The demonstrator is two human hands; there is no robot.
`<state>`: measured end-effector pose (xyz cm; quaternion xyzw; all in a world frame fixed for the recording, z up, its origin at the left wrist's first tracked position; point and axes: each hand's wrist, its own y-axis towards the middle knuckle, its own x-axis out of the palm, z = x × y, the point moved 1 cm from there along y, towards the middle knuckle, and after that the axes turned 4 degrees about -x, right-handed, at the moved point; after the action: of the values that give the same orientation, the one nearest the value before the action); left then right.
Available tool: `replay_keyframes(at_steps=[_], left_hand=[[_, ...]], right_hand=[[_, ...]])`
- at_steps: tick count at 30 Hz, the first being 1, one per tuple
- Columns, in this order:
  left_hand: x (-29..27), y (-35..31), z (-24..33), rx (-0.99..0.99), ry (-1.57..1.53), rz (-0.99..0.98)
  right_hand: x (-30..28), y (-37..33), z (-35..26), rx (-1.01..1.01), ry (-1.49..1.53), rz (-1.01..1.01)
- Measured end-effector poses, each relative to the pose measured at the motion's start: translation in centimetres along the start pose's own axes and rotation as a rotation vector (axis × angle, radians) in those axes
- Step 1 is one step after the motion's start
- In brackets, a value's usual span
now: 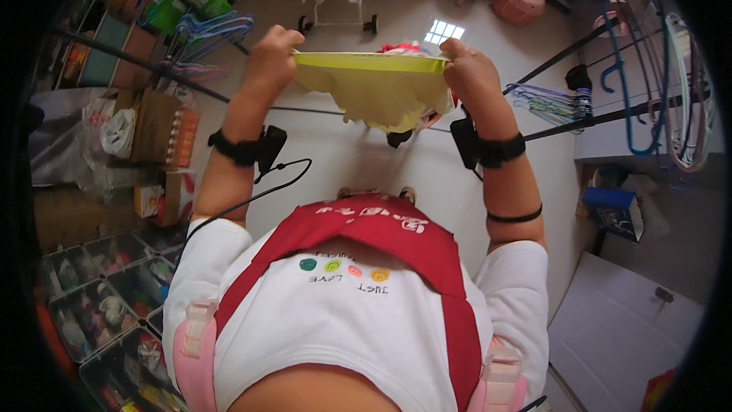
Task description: The person removes several small garments from a top-loading washing machine, carries them to a drying rack, and hangs them on hangers. The person also briefly handles a pink baby bottle and places it on a counter.
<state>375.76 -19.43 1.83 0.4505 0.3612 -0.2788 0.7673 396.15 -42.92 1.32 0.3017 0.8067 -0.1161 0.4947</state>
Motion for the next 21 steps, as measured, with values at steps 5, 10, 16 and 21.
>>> replay_keyframes(at_steps=[5, 10, 16, 21], left_hand=[[4.2, -2.5, 3.0, 0.131, -0.252, 0.203], [12.5, -13.0, 2.1, -0.110, -0.118, -1.103], [13.4, -12.2, 1.2, -0.622, -0.801, -0.807], [11.9, -11.0, 2.9, -0.877, -1.365, -0.725]], right_hand=[[0.7, -3.0, 0.4, -0.350, 0.013, 0.739], [8.1, -10.1, 4.8, 0.100, -0.099, -1.077], [6.5, -8.9, 6.0, 0.126, 0.168, -0.757], [5.8, -10.4, 2.9, 0.326, 0.358, -0.653]])
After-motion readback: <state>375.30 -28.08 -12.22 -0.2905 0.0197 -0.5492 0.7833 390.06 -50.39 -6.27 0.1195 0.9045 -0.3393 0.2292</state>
